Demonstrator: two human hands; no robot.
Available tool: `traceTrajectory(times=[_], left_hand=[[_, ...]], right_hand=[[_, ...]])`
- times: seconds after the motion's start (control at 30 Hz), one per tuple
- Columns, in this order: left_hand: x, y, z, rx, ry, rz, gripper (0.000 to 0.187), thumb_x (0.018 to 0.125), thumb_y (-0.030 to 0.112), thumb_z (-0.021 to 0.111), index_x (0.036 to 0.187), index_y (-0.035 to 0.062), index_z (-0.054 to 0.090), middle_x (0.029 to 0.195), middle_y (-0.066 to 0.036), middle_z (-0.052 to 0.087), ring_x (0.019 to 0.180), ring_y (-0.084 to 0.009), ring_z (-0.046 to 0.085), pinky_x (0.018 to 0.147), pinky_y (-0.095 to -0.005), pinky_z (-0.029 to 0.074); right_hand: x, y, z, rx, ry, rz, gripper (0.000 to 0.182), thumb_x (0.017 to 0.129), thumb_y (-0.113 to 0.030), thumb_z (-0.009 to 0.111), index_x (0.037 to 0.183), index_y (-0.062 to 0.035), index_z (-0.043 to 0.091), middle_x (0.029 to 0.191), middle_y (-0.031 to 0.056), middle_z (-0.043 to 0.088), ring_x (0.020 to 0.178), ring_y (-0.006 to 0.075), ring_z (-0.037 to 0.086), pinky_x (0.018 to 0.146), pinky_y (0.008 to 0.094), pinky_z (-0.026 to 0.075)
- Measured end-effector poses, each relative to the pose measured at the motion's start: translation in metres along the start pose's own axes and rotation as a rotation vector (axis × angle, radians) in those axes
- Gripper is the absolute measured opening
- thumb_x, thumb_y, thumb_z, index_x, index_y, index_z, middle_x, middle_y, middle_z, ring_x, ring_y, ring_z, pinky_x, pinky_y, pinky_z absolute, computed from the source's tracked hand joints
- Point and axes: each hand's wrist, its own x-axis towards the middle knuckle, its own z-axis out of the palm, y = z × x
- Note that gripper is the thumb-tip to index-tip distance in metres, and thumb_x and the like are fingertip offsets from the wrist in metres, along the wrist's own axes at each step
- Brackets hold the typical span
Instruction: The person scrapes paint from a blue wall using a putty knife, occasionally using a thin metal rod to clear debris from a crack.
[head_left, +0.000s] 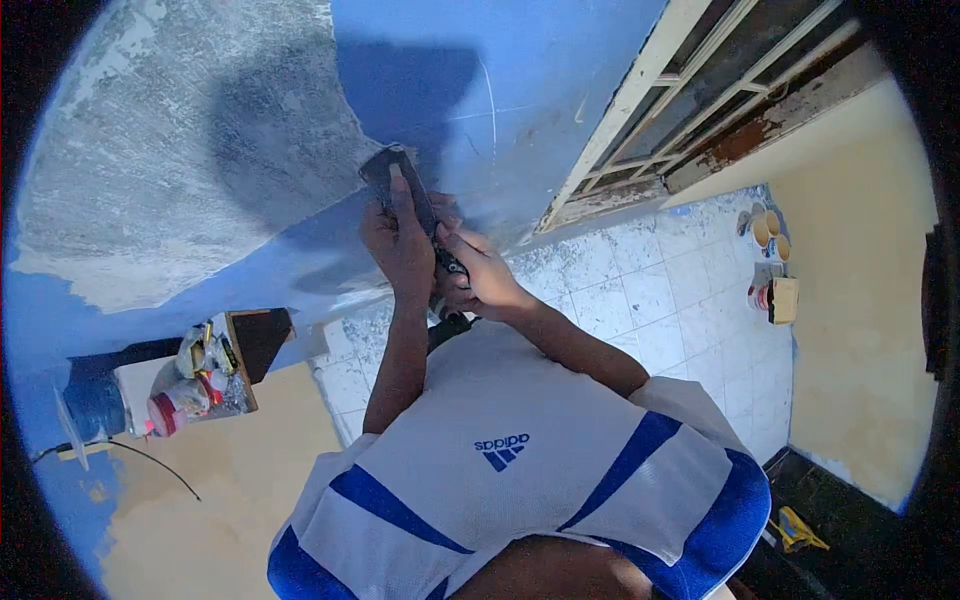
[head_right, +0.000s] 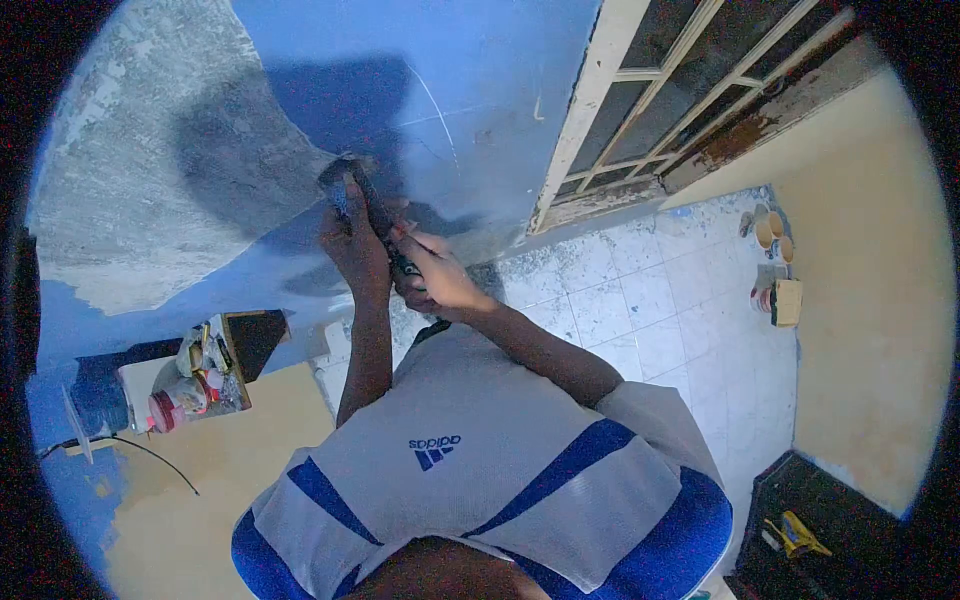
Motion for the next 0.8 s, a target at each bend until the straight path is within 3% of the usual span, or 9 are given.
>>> traceTrajectory(times=[0.1,0.2,0.27,0.4,0.5,0.6,0.7,0.73,0.8], left_hand=[[0.004,0.003,-0.003,0.038,0.003,0.051,0.034,0.098,0.030,0.054,0.082,-0.0006,0.056,0.069,-0.015,0.068,0.052,-0.0172,0.063,0.049,-0.0284,0.049],[0.012,0.002,-0.006,0.016,-0.054,0.070,0.031,0.101,0.027,0.049,0.091,-0.0016,0.056,0.066,-0.012,0.066,0.048,-0.0137,0.060,0.045,-0.0269,0.049],[0.014,-0.001,-0.008,-0.015,-0.058,0.036,0.031,0.101,0.028,0.049,0.091,-0.0012,0.056,0.066,-0.012,0.066,0.049,-0.0137,0.060,0.045,-0.0269,0.048],[0.010,0.006,-0.010,-0.013,-0.067,-0.040,0.031,0.101,0.028,0.049,0.092,-0.0008,0.056,0.067,-0.012,0.067,0.050,-0.0145,0.061,0.045,-0.0272,0.048],[0.003,0.028,-0.004,-0.094,-0.021,-0.093,0.032,0.101,0.028,0.049,0.090,-0.0007,0.056,0.067,-0.013,0.067,0.051,-0.0153,0.062,0.045,-0.0275,0.048],[-0.003,0.026,0.000,-0.176,0.027,-0.076,0.032,0.100,0.029,0.050,0.088,-0.0004,0.055,0.066,-0.014,0.066,0.050,-0.0155,0.062,0.044,-0.0278,0.048],[-0.013,0.038,-0.005,-0.303,0.155,0.045,0.033,0.100,0.029,0.051,0.085,0.0005,0.054,0.068,-0.014,0.066,0.051,-0.0160,0.062,0.045,-0.0283,0.048],[-0.018,0.043,-0.011,-0.275,0.145,0.004,0.034,0.100,0.030,0.051,0.083,0.0008,0.054,0.069,-0.014,0.067,0.051,-0.0161,0.062,0.046,-0.0277,0.048],[-0.022,0.036,-0.018,-0.261,0.088,-0.004,0.034,0.100,0.029,0.050,0.083,0.0003,0.054,0.071,-0.014,0.067,0.053,-0.0162,0.063,0.047,-0.0276,0.049]], right_hand=[[0.014,0.011,-0.002,-0.083,0.088,-0.049,0.029,0.101,-0.038,0.045,0.117,-0.0152,0.053,0.055,-0.0054,0.035,0.041,0.0046,0.031,0.037,0.0237,0.024],[0.012,0.003,0.008,-0.091,0.024,-0.034,0.028,0.101,-0.039,0.044,0.113,-0.0151,0.054,0.055,-0.0060,0.034,0.040,0.0052,0.031,0.037,0.0248,0.025],[0.027,0.019,-0.009,-0.295,0.077,-0.163,0.027,0.101,-0.037,0.045,0.116,-0.0172,0.055,0.056,-0.0044,0.035,0.041,0.0051,0.031,0.036,0.0240,0.025],[0.009,0.009,0.007,-0.039,-0.035,-0.030,0.028,0.102,-0.035,0.045,0.118,-0.0143,0.055,0.059,-0.0025,0.040,0.041,0.0048,0.033,0.036,0.0237,0.026],[0.005,0.008,0.012,-0.350,-0.002,-0.287,0.029,0.101,-0.036,0.046,0.111,-0.0107,0.056,0.059,-0.0022,0.042,0.039,0.0052,0.033,0.034,0.0241,0.026],[-0.019,-0.006,0.028,-0.129,0.041,-0.069,0.029,0.101,-0.036,0.047,0.106,-0.0093,0.057,0.060,-0.0020,0.046,0.038,0.0053,0.033,0.032,0.0235,0.024],[-0.025,-0.015,0.048,-0.418,0.003,-0.206,0.023,0.102,-0.033,0.044,0.104,-0.0116,0.053,0.055,-0.0043,0.033,0.039,0.0052,0.031,0.033,0.0229,0.020],[-0.024,-0.005,0.042,-0.371,-0.077,-0.140,0.026,0.102,-0.031,0.044,0.123,-0.0157,0.051,0.058,-0.0037,0.035,0.039,0.0043,0.029,0.033,0.0221,0.020],[-0.028,0.007,0.041,-0.269,-0.093,-0.144,0.031,0.102,-0.031,0.044,0.132,-0.0205,0.046,0.059,-0.0032,0.035,0.040,0.0044,0.027,0.034,0.0217,0.021]])
